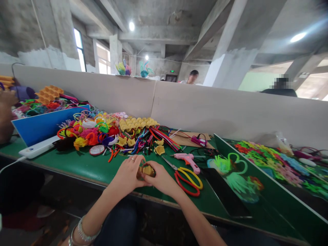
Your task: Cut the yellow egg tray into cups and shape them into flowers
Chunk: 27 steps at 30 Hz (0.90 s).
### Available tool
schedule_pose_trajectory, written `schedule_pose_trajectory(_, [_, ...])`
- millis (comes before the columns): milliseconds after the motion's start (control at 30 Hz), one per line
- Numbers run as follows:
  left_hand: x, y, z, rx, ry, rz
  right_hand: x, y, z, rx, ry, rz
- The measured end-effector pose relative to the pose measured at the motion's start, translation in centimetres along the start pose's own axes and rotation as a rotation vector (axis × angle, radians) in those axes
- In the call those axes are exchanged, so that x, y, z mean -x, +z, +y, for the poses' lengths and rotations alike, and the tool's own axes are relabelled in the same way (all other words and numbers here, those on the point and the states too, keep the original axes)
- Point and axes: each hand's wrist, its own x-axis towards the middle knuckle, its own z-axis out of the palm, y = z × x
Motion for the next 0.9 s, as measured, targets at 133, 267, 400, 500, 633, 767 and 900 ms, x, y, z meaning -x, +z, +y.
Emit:
schedule_pose_trajectory(133, [0.1,-0.6,-0.8,-0.141,0.020,-0.021,-0.1,-0.7,0.3,-0.055,0.029,-0.024])
schedule_pose_trajectory(267, [0.5,-0.8,-1.1,-0.148,0.111,-0.185,0.4,-0.9,0.0,0.037,0.013,0.017])
schedule_pose_trajectory(400, [0.7,-1.0,-0.6,-0.176,0.111,-0.215,0.8,-0.9,-0.2,0.187,0.023,-0.024])
schedule_pose_trajectory(500, [0.9,-1.6,-0.4,-0.093,0.092,-0.313,0.8,-1.1,-0.1,0.114,0.029,-0.151])
schedule_pose_trajectory(633, [1.2,-2.9,-0.5,0.123,0.137,-0.380,0.8,-1.9,-0.3,-0.141,0.030,-0.346])
schedule_pose_trajectory(767, [1.4,-3.9,-0.3,0.307,0.235,-0.390,1.1,-2.2,-0.6,-0.347,0.008,-0.423])
schedule_pose_trajectory(900, [1.4,-3.9,-0.3,0.434,0.306,-0.362,1.3,-2.1,-0.8,-0.535,0.057,-0.453])
